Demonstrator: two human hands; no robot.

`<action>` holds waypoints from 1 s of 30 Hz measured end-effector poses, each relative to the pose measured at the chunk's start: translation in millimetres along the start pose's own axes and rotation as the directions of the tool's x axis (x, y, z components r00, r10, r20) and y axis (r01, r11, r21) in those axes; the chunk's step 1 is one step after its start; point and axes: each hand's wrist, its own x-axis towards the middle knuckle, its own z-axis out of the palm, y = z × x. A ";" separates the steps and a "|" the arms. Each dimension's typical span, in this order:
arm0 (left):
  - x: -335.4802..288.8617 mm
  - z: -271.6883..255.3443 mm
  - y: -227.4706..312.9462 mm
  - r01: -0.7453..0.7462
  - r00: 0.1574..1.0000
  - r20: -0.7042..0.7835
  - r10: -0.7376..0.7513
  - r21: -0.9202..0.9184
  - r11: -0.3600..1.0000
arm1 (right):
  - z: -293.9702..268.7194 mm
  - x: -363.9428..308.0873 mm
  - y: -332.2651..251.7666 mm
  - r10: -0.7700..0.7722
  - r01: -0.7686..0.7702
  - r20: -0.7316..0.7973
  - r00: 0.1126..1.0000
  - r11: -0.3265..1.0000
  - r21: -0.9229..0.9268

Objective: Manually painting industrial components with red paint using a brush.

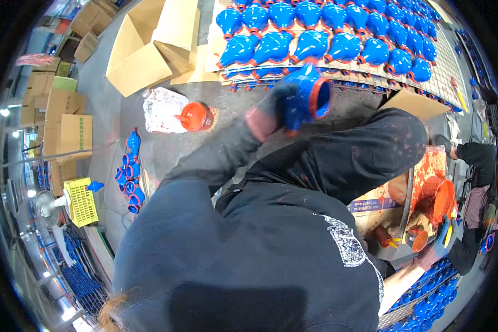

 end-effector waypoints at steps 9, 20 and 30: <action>-81.3 -220.2 -41.7 0.064 0.792 -0.611 -0.003 0.078 0.995 | 37.9 -19.0 -28.8 0.130 -0.131 -0.034 0.991 0.991 -0.020; -59.4 -315.2 -3.7 -0.216 0.395 -0.470 0.789 0.787 0.577 | 5.8 16.2 -5.4 0.147 -0.148 -0.033 0.989 0.989 -0.021; -15.3 -441.5 140.9 -0.270 0.166 -0.662 0.731 0.682 0.679 | -14.9 10.9 -14.5 0.360 -0.356 -0.068 0.930 0.932 0.060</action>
